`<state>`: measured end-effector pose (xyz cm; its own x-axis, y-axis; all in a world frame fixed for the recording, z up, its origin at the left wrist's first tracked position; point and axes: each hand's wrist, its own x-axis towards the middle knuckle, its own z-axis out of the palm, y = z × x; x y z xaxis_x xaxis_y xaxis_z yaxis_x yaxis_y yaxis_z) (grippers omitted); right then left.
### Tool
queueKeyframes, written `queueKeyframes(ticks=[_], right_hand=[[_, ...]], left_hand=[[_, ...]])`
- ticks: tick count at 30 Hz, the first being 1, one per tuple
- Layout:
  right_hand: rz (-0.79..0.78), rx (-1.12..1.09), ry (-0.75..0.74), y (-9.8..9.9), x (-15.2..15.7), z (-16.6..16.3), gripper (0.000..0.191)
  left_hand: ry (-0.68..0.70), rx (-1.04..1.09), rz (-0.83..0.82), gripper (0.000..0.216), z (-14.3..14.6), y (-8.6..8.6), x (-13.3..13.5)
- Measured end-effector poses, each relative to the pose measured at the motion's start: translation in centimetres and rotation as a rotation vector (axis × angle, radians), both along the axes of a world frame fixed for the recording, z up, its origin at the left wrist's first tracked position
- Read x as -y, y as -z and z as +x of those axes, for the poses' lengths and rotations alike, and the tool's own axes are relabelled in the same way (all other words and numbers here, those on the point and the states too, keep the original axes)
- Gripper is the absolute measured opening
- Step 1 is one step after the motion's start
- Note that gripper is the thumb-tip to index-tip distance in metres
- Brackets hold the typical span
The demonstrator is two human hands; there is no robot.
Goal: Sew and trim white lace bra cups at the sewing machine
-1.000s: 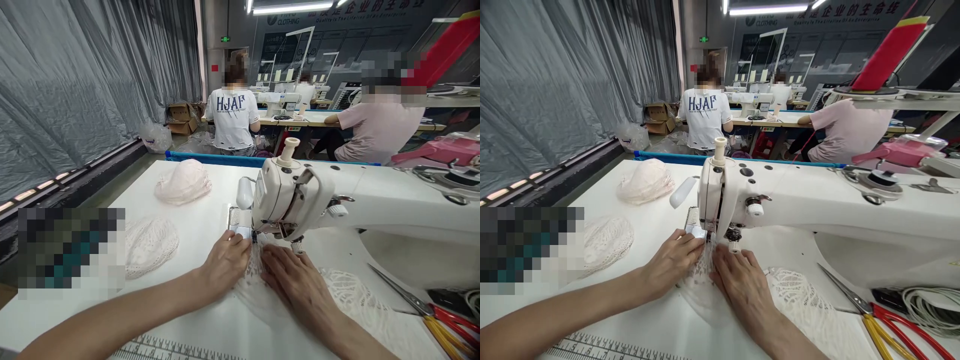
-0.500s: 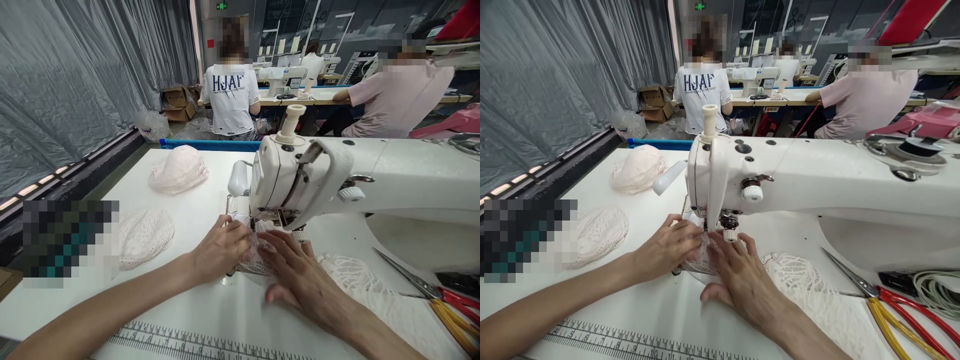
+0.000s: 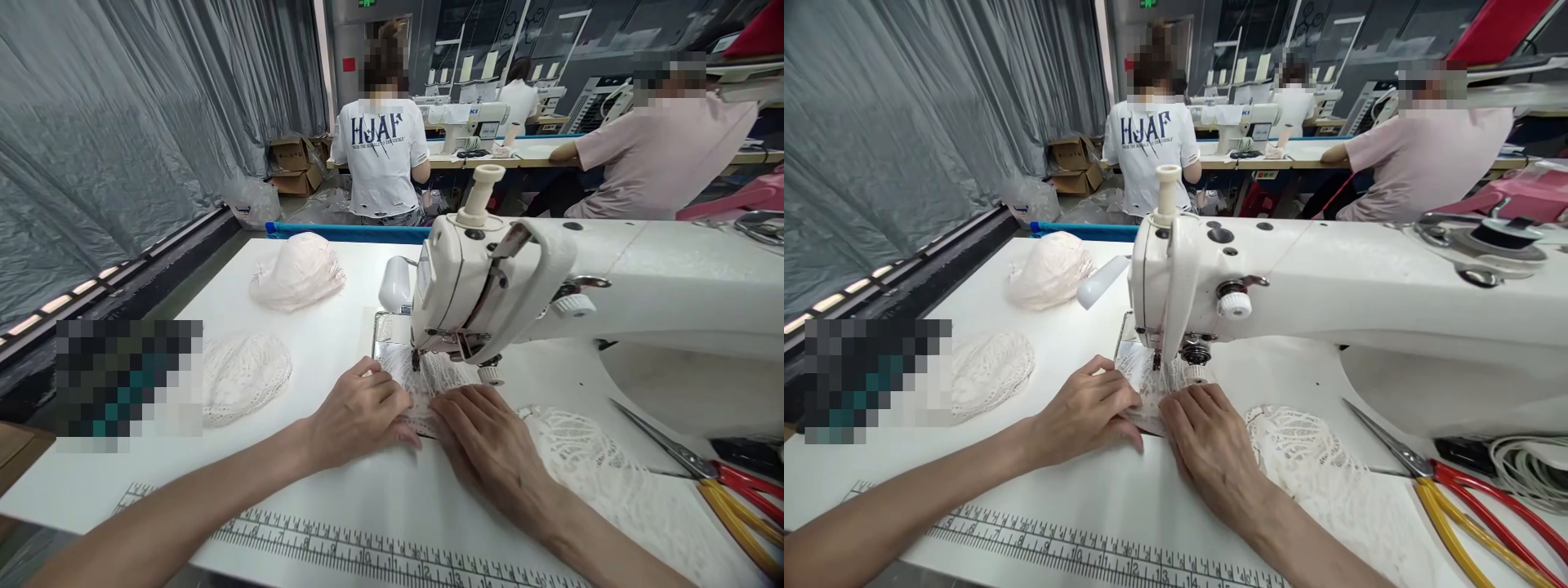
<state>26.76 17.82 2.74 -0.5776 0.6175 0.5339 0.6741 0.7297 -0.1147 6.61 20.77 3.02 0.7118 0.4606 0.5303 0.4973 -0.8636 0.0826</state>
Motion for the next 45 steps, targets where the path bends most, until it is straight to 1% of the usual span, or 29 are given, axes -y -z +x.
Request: queueKeyframes(ticks=[1, 3, 4, 6, 9, 13, 18, 25, 29, 35, 40, 45], right_hand=[[0.016, -0.008, -0.005, 0.0, -0.1, 0.0, 0.021], [0.044, -0.012, -0.006, 0.0, -0.3, 0.0, 0.023], [0.052, -0.004, -0.002, 0.0, -0.3, -0.1, 0.023], [0.063, 0.014, 0.017, 0.1, -0.4, -0.3, 0.022], [0.037, 0.043, 0.048, 0.1, -0.3, -0.7, 0.022], [-0.014, 0.069, 0.068, 0.0, 0.0, -0.4, 0.029], [-0.063, 0.018, 0.051, -0.2, 0.2, -0.1, 0.02], [-0.061, -0.024, -0.066, -0.5, 0.5, 0.0, 0.03], [-0.086, -0.039, -0.107, -0.4, 0.5, 0.3, 0.031], [-0.074, -0.006, -0.137, -0.4, 0.4, 0.3, 0.031], [-0.048, 0.018, -0.128, -0.4, 0.6, 0.2, 0.03], [-0.03, 0.027, -0.125, -0.5, 0.6, 0.1, 0.031]], left_hand=[[-0.006, -0.012, 0.025, 0.02, 0.0, 0.1, -0.1], [-0.041, -0.034, 0.055, 0.01, 0.1, 0.4, -0.2], [-0.065, -0.043, 0.056, 0.012, 0.1, 0.5, -0.3], [-0.105, -0.06, 0.051, 0.022, 0.2, 0.6, -0.3], [-0.128, -0.142, 0.055, 0.023, 0.2, 0.4, -0.2], [-0.109, -0.194, 0.039, 0.021, -0.1, 0.1, 0.4], [-0.054, -0.175, 0.002, 0.023, -0.7, -0.1, 0.4], [0.014, -0.169, 0.017, 0.018, -0.7, -1.0, 0.7], [0.064, -0.192, 0.043, 0.023, -0.5, -1.0, 0.8], [0.023, -0.201, 0.081, 0.023, -0.5, -0.6, 0.9], [-0.019, -0.213, 0.144, 0.022, -0.4, -0.8, 1.1], [-0.02, -0.237, 0.159, 0.019, -0.4, -0.9, 1.3]])
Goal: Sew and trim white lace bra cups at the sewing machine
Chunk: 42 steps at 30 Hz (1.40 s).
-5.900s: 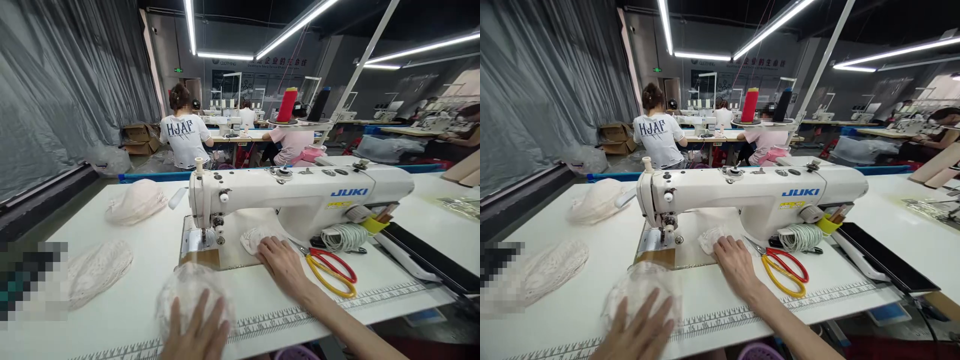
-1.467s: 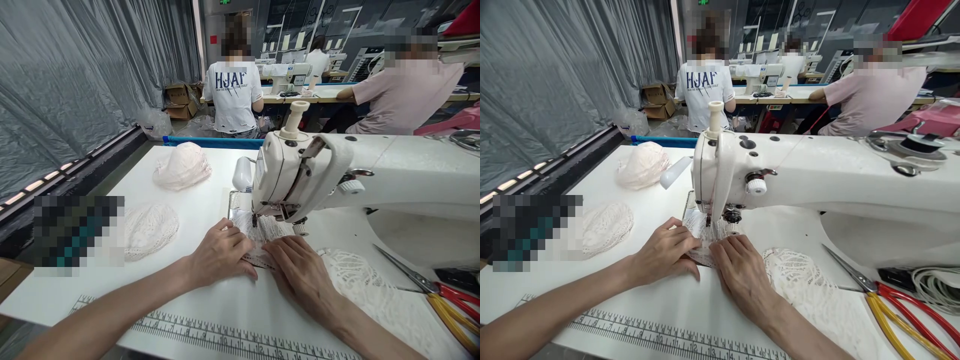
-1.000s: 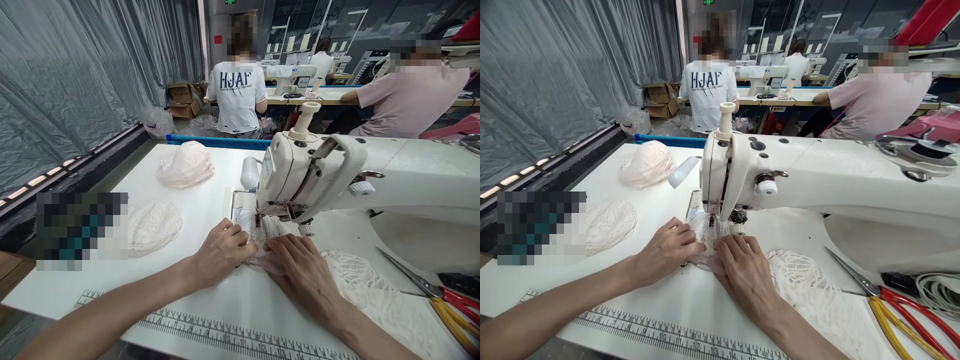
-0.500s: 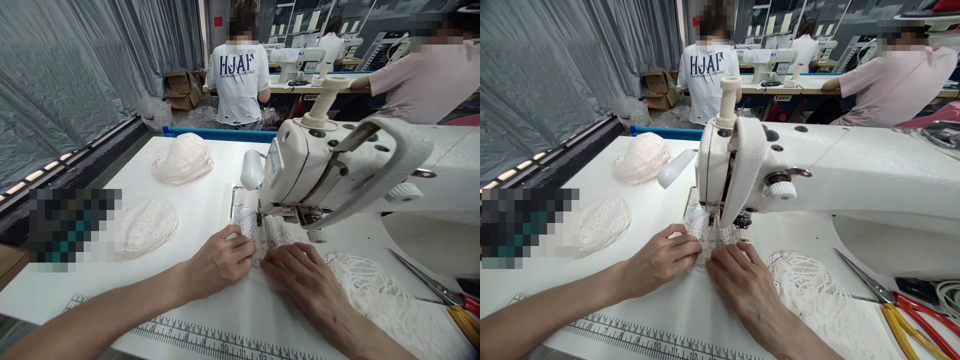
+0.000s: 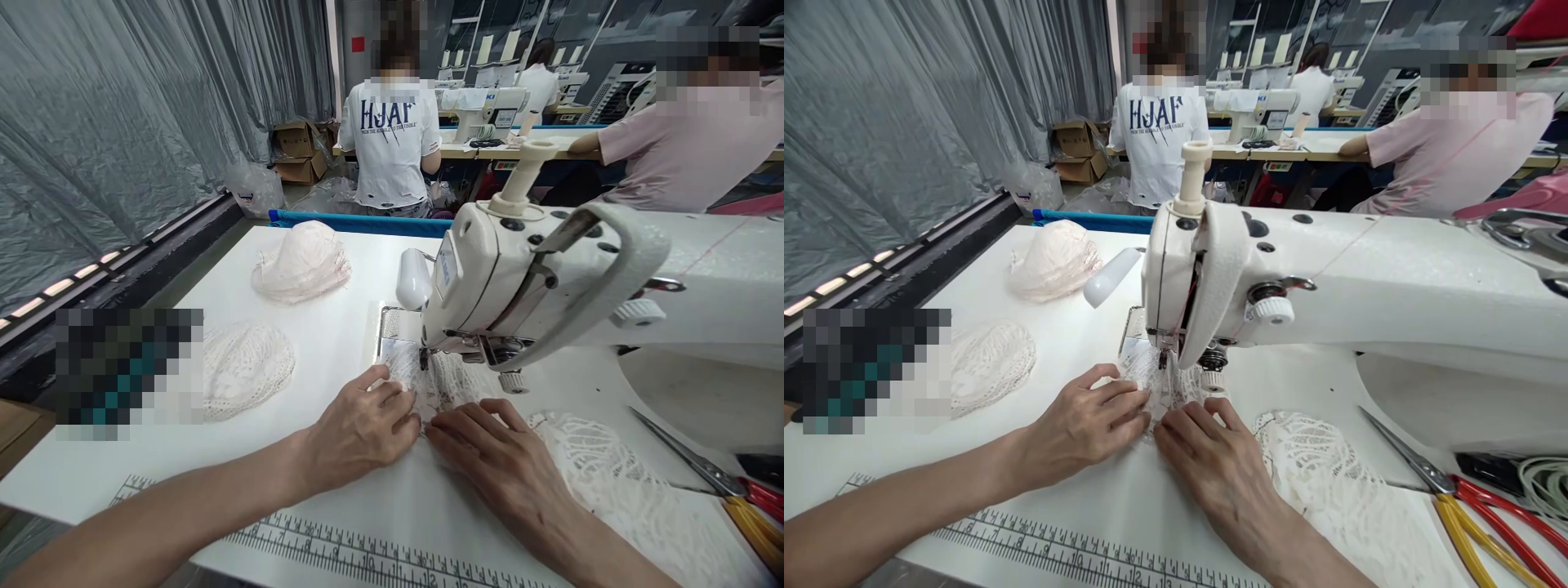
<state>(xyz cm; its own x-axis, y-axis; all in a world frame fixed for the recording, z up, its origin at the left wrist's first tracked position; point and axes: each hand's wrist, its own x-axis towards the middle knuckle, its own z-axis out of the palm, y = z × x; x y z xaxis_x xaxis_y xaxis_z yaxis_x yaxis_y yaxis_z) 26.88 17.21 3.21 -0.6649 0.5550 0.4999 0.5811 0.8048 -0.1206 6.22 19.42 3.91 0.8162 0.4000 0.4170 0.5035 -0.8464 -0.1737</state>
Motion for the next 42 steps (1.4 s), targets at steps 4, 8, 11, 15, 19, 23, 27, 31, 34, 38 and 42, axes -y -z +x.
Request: queueKeyframes(ticks=[4, 8, 11, 15, 19, 23, 27, 31, 34, 38, 42], right_hand=[[0.0, 0.009, 0.004, 0.1, -0.1, 0.0, 0.031], [-0.005, -0.008, 0.004, 0.2, 0.0, 0.0, 0.029], [-0.023, 0.001, 0.001, 0.4, 0.0, 0.2, 0.028], [-0.043, 0.005, 0.008, 0.7, 0.0, 0.4, 0.026], [-0.026, 0.017, 0.015, 0.6, -0.1, 0.3, 0.026], [-0.003, 0.02, 0.019, 0.5, -0.2, 0.3, 0.029], [0.029, 0.031, 0.028, 0.4, -0.2, 0.2, 0.029], [0.02, 0.038, 0.026, 0.6, -0.2, 0.2, 0.029], [-0.004, 0.03, 0.036, 0.6, -0.2, 0.1, 0.026], [-0.029, 0.004, 0.058, 0.4, -0.3, 0.1, 0.051], [0.041, 0.063, 0.136, 0.6, -1.1, 0.5, 0.067]], left_hand=[[0.0, -0.005, 0.002, 0.015, -0.1, 0.1, 0.1], [0.002, -0.009, 0.009, 0.015, -0.1, 0.0, 0.1], [0.009, 0.009, 0.002, 0.016, -0.1, 0.0, 0.1], [0.031, 0.038, -0.024, 0.016, 0.1, 0.0, 0.0], [0.062, 0.031, -0.029, 0.017, 0.2, -0.3, 0.1], [0.048, -0.01, -0.018, 0.018, 0.1, -0.5, 0.2], [0.041, -0.006, -0.008, 0.017, 0.2, -0.5, 0.2], [0.038, 0.01, -0.002, 0.016, 0.3, -0.3, 0.2], [0.036, 0.007, -0.001, 0.016, 0.4, -0.3, 0.2], [0.031, 0.003, 0.003, 0.015, 0.6, -0.3, 0.1], [0.012, 0.002, -0.034, 0.016, 0.7, -0.1, -0.5]])
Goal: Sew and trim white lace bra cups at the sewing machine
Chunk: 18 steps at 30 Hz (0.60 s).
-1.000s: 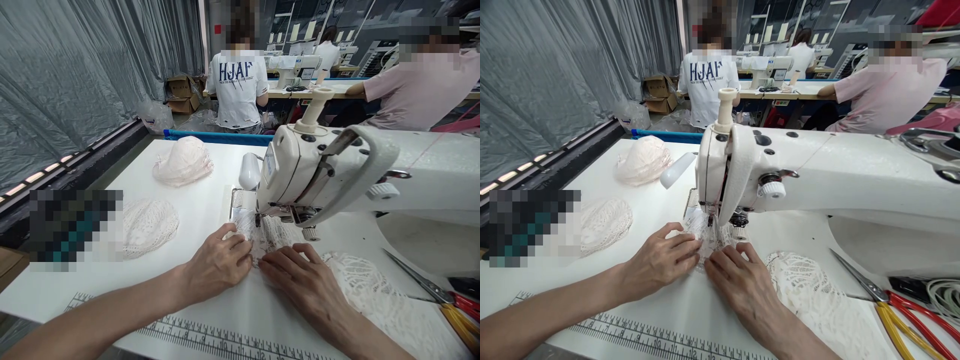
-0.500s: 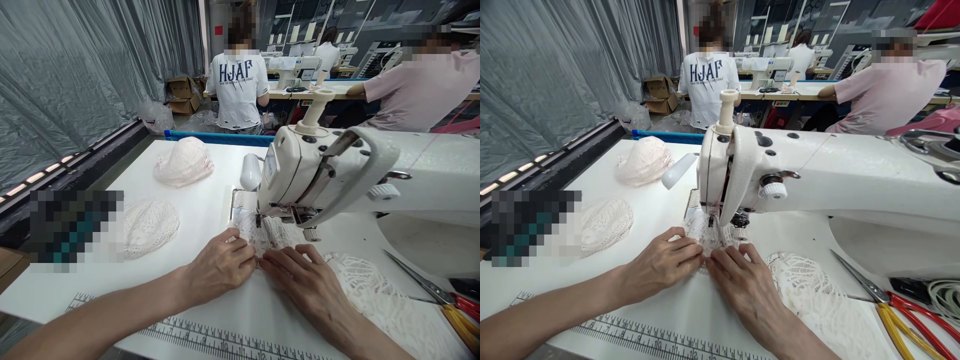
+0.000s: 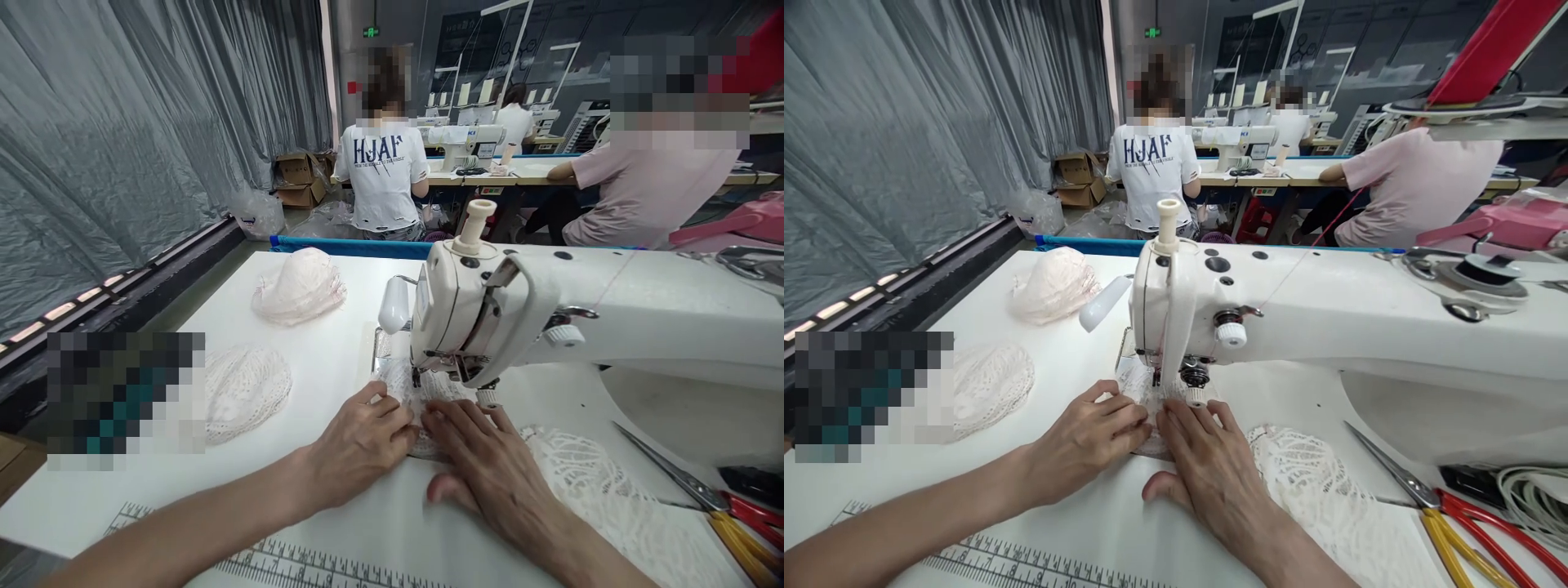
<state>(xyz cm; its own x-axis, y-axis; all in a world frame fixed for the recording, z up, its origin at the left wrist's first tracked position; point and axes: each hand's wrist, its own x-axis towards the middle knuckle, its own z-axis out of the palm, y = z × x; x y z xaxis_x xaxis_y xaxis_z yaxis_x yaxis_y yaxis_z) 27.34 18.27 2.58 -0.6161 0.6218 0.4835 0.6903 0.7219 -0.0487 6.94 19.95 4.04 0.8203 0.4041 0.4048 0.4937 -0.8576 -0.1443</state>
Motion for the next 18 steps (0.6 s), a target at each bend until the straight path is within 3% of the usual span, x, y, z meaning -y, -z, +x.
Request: queueKeyframes(ticks=[9, 18], right_hand=[[0.063, 0.172, 0.136, 1.1, -2.5, 0.6, 0.063], [0.057, 0.128, 0.064, 0.2, -1.9, 0.6, 0.058]], left_hand=[[-0.041, -0.015, -0.066, 0.013, 0.3, 0.6, -2.9], [-0.061, -0.02, 0.004, 0.016, 0.4, 0.3, -2.2]])
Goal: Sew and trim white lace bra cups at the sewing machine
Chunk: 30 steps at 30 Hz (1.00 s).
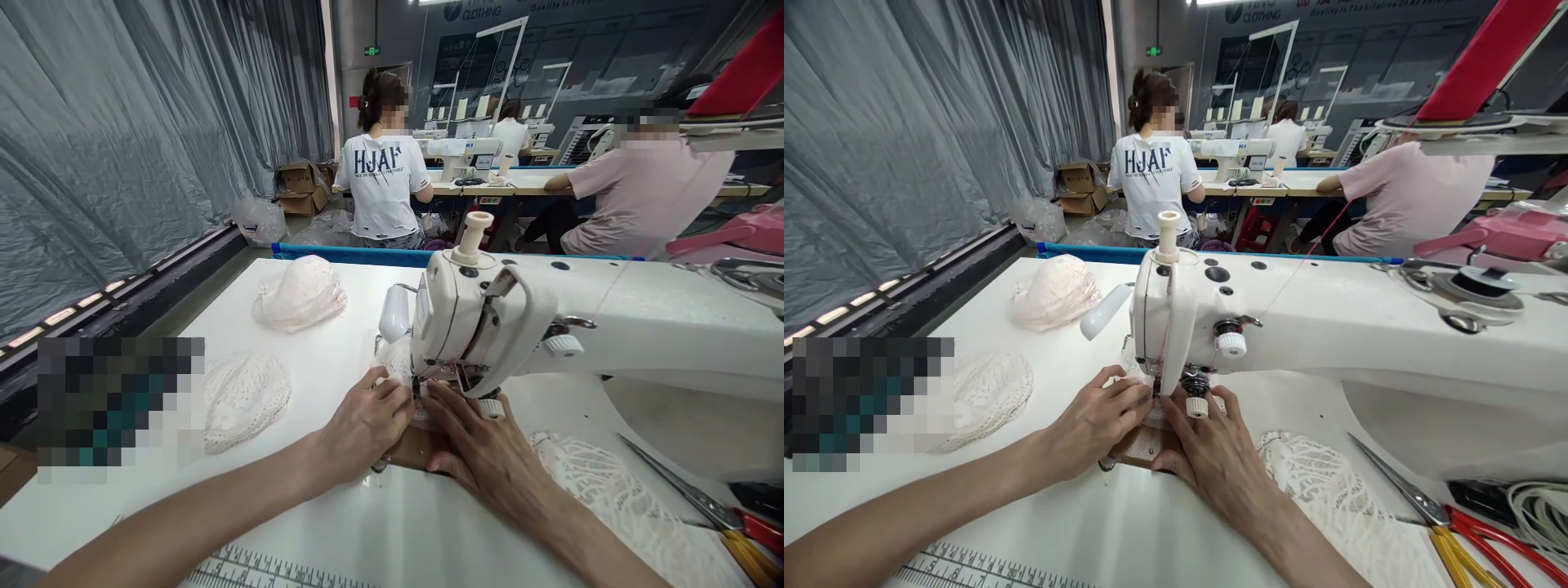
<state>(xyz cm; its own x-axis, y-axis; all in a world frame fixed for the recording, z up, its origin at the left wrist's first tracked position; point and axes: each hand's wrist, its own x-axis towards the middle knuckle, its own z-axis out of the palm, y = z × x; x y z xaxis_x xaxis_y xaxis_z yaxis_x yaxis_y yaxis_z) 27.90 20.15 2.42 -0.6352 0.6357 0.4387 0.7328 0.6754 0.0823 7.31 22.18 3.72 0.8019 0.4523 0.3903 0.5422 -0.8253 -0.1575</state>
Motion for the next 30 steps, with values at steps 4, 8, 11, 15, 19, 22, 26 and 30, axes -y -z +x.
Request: queueKeyframes(ticks=[4, 8, 11, 15, 19, 22, 26, 30], right_hand=[[-0.09, -0.082, -0.108, -0.9, 1.4, -0.2, 0.053], [-0.15, -0.162, -0.116, -1.3, 1.9, -0.5, 0.051], [-0.144, -0.182, -0.111, -1.2, 1.7, -0.6, 0.051], [-0.1, -0.158, -0.113, -1.0, 1.6, -0.6, 0.05], [-0.057, -0.134, -0.104, -1.1, 1.5, -0.6, 0.049], [-0.04, -0.107, -0.09, -1.1, 1.4, -0.5, 0.048], [-0.039, -0.088, -0.064, -0.8, 1.2, -0.2, 0.043], [-0.046, -0.13, -0.043, -0.4, 0.9, 0.0, 0.038]], left_hand=[[0.015, -0.025, 0.021, 0.016, 0.1, -0.1, 1.1], [0.011, -0.01, 0.082, 0.018, 0.2, 0.2, 1.6], [0.002, -0.004, 0.116, 0.017, 0.3, 0.4, 1.6], [-0.013, -0.009, 0.131, 0.018, 0.3, 0.3, 1.6], [-0.028, 0.003, 0.13, 0.019, 0.3, 0.3, 1.5], [-0.039, 0.009, 0.11, 0.02, 0.2, 0.4, 1.3], [-0.056, 0.006, 0.117, 0.016, 0.0, 0.4, 0.8], [-0.08, 0.0, 0.11, 0.02, -0.2, 0.0, 0.2]])
